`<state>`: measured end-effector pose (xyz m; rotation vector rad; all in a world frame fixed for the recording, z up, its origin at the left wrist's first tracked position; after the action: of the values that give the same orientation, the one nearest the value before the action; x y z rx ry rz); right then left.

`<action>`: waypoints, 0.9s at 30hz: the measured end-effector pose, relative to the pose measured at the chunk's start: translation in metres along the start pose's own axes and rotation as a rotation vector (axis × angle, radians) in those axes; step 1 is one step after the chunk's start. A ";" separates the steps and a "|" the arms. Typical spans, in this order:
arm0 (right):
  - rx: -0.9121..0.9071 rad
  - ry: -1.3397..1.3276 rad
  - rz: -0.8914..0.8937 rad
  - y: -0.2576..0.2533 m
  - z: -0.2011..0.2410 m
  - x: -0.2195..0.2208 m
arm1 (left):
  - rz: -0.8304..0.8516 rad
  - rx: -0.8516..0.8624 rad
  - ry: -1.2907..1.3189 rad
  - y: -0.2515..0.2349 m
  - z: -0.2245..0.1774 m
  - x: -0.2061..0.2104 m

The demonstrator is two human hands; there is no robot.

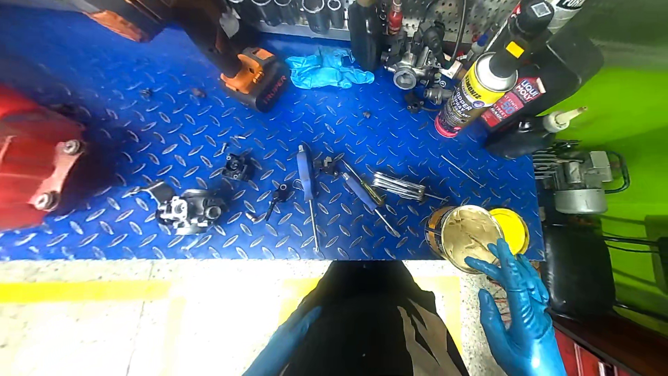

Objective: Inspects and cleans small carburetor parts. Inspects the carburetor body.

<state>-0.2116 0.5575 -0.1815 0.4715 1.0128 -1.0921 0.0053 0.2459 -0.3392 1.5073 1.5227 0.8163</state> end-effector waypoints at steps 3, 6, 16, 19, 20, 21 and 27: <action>-0.100 0.169 -0.016 0.002 0.006 -0.003 | 0.015 -0.014 -0.033 -0.002 0.001 -0.002; -0.119 0.170 -0.005 0.005 0.008 -0.004 | 0.026 -0.053 -0.067 -0.012 0.018 -0.004; 0.099 -0.571 0.012 -0.001 0.014 -0.022 | 0.130 0.040 -0.057 0.006 -0.002 -0.002; 0.079 -0.789 -0.007 -0.009 0.022 -0.023 | 0.127 0.025 -0.030 0.000 0.007 -0.003; 0.078 -0.860 -0.007 -0.011 0.026 -0.021 | 0.122 0.024 0.001 -0.002 0.009 -0.003; 0.079 -0.927 0.005 -0.012 0.031 -0.019 | 0.114 0.017 0.030 -0.006 0.013 -0.004; 0.017 -1.078 0.189 -0.006 0.051 0.012 | 0.033 -0.190 0.227 -0.052 0.065 -0.002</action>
<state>-0.1939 0.5108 -0.1655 -0.0500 0.0058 -0.9773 0.0392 0.2337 -0.4149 1.3390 1.5368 1.1504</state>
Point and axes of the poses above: each hand's wrist, its own y-axis away from the middle knuckle, its own x-axis out of the palm, z = x × y, the point moved 6 cm from there along -y, towards the middle knuckle, and after that the axes turned 2 degrees about y, right-handed, at the moved point
